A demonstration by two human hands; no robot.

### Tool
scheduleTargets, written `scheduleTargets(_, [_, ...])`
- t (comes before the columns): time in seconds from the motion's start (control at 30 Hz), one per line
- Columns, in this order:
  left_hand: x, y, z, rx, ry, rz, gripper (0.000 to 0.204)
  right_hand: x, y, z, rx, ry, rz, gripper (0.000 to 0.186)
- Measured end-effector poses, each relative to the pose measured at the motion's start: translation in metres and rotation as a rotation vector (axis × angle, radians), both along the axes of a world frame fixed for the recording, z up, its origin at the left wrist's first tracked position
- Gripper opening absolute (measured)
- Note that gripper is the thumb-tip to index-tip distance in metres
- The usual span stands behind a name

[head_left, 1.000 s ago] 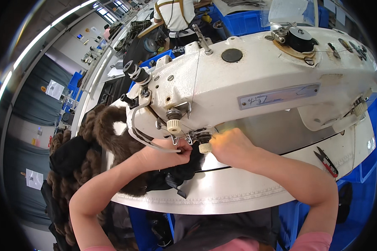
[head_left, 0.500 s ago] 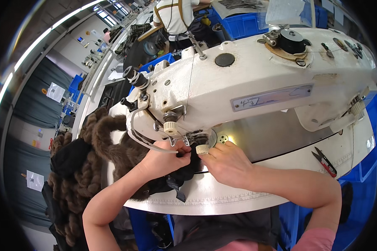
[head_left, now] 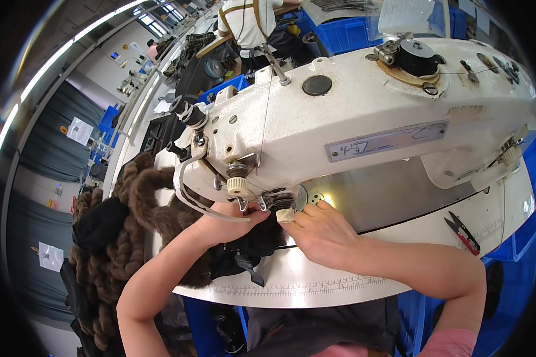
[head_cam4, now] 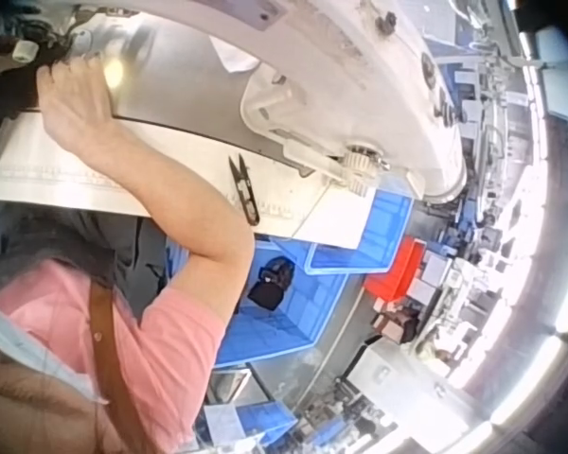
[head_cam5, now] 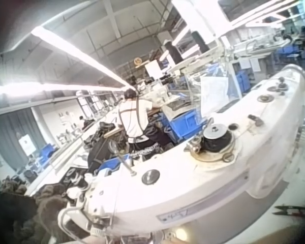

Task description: Sewing fur trim onto a black garment using an industrial sewing machine.

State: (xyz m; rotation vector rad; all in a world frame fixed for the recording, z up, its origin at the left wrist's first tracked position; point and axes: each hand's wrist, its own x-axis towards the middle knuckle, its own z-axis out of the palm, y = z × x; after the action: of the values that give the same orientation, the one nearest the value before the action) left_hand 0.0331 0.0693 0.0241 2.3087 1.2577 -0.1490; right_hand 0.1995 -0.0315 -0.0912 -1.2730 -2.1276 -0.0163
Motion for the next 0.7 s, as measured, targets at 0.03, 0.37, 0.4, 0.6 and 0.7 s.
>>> scheduleTargets(0.03, [-0.002,0.000,-0.002,0.003,-0.045,-0.003,0.019,-0.001,0.000,-0.001,0.001,0.000,0.002,0.038])
scheduleTargets(0.37, [0.001,-0.039,-0.034,0.729,-0.125,-0.376,0.010,-0.006,0.004,0.009,-0.029,-0.222,-0.024,0.022])
scheduleTargets(0.4, [0.000,-0.042,-0.038,0.779,-0.053,-0.425,0.014,-0.007,0.004,0.009,0.000,-0.264,-0.030,0.020])
scheduleTargets(0.6, [0.000,-0.063,-0.052,0.841,-0.090,-0.338,0.019,0.015,-0.015,0.014,-0.043,-0.064,0.157,0.025])
scheduleTargets(0.7, [0.004,-0.067,-0.060,0.933,-0.077,-0.376,0.019,0.027,-0.002,0.017,-0.197,0.040,-0.074,0.029])
